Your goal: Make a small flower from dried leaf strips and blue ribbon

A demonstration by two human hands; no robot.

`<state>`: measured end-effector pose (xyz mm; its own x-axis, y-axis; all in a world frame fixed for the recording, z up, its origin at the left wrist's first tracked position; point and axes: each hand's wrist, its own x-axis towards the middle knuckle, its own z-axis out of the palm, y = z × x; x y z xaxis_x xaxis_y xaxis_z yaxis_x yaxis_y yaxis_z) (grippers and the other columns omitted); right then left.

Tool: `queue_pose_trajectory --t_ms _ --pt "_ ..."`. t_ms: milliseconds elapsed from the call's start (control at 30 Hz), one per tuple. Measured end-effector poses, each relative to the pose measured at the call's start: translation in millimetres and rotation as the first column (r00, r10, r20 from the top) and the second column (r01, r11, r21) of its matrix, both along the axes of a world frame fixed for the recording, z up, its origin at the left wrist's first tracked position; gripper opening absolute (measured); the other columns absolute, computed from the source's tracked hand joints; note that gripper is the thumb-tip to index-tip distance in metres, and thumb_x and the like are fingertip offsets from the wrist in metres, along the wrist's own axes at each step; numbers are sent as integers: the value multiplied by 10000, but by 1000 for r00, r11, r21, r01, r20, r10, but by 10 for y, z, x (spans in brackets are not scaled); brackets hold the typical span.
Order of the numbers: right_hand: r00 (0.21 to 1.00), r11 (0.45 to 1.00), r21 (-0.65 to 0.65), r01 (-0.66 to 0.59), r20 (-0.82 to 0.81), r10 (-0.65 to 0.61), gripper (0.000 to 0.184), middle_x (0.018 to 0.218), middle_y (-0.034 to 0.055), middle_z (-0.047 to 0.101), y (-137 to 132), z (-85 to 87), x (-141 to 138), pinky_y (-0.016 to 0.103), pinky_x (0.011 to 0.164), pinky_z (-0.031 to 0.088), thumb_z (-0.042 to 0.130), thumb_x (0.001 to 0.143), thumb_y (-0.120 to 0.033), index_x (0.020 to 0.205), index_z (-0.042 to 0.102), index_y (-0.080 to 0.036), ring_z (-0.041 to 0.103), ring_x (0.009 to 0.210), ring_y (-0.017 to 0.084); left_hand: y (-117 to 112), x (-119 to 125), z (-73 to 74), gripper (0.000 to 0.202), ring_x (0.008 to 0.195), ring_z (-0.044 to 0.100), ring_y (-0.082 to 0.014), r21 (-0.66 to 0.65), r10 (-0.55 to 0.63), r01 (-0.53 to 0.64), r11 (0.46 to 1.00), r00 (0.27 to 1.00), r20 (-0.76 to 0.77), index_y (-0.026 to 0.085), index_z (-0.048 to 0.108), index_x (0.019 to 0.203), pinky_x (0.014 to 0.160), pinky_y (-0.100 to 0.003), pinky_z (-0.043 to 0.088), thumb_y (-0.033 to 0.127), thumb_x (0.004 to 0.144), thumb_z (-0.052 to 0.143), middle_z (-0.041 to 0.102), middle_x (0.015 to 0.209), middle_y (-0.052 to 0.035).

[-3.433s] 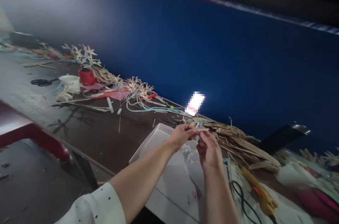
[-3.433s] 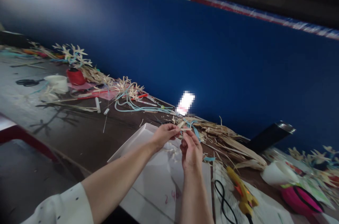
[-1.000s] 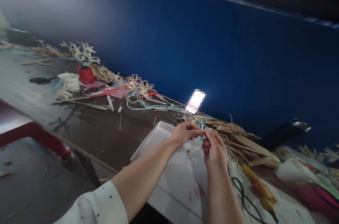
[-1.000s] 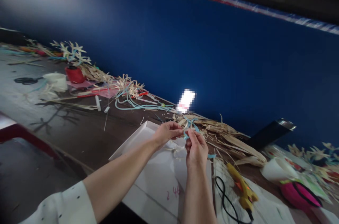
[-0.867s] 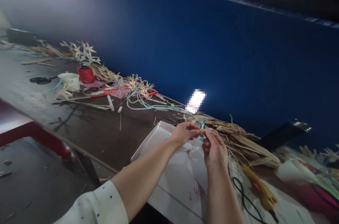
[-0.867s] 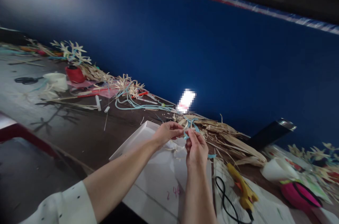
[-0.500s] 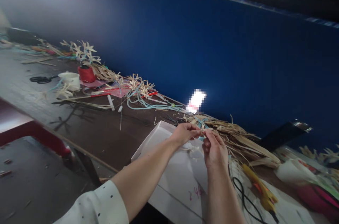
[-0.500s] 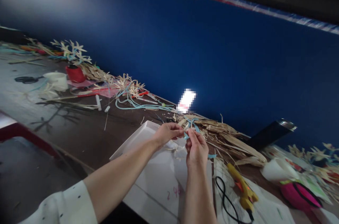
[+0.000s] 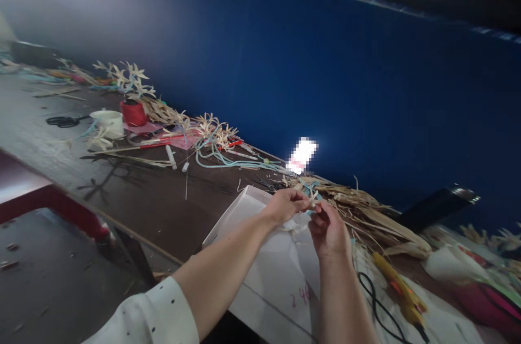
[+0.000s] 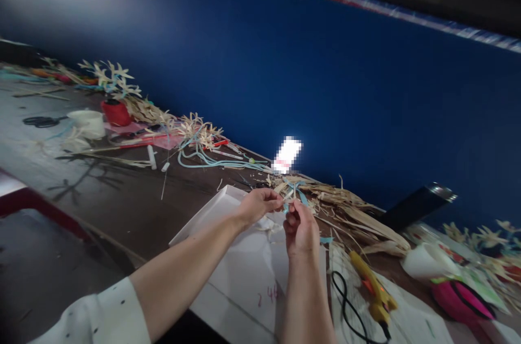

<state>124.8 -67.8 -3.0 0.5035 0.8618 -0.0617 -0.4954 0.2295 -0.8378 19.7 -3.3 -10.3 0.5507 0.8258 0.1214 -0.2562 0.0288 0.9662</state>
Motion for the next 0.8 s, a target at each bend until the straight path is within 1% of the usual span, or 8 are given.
queue_pose_trajectory --t_ms 133,233,300,367,467,533,633,800 --pt "975 989 6 -151 -162 150 178 568 -84 438 -10 -20 80 113 289 211 672 663 -216 680 506 -156 296 371 -1 -35 -29 43 193 598 498 -91 41 -7 9 999 999 -47 114 613 731 626 -233 390 298 688 650 578 631 -4" --pt "912 958 36 -284 -298 282 170 561 -88 433 -17 -30 124 107 282 208 654 666 -181 692 488 -157 296 357 -7 -49 -36 54 212 633 512 -99 69 -20 23 997 999 -49 115 622 753 647 -233 394 314 687 653 591 659 -6" --pt "882 943 49 -329 -342 325 177 566 -88 442 -20 -30 132 106 279 209 657 660 -177 707 487 -157 302 354 -9 -51 -35 52 233 650 517 -102 74 -20 22 997 999 -31 117 623 758 660 -233 396 336 685 657 596 677 -8" --pt "906 957 21 -288 -317 279 198 573 -83 461 -18 -27 124 105 278 212 673 651 -195 707 487 -158 312 358 -7 -50 -34 53 245 643 514 -100 67 -26 27 997 1000 -18 119 619 750 654 -232 393 352 684 658 591 669 -6" --pt "971 987 -36 -158 -190 148 233 599 -78 498 -8 -26 104 99 279 216 706 638 -231 717 498 -165 313 366 -5 -51 -36 60 252 617 502 -97 51 -39 39 998 999 -11 123 614 734 637 -231 387 364 677 664 579 641 -3" --pt "986 994 -48 -102 -139 95 251 633 -74 527 -1 -29 99 93 280 217 724 627 -239 754 520 -166 301 367 -10 -52 -37 64 251 609 496 -96 41 -27 28 999 1000 -12 123 616 730 631 -231 384 361 667 669 579 633 -4" --pt "990 996 -39 -81 -115 76 264 664 -67 543 2 -32 110 86 282 224 732 622 -239 785 538 -162 289 368 -15 -50 -33 59 241 606 495 -99 41 -12 13 999 1000 -19 124 622 726 624 -233 382 353 667 664 586 633 -9" --pt "983 989 10 -147 -113 147 239 614 -72 516 -9 -23 136 74 284 216 725 620 -218 744 530 -159 288 359 -16 -39 -26 35 252 613 501 -101 57 -19 20 998 999 -28 128 624 710 631 -235 388 370 658 672 592 641 -8"
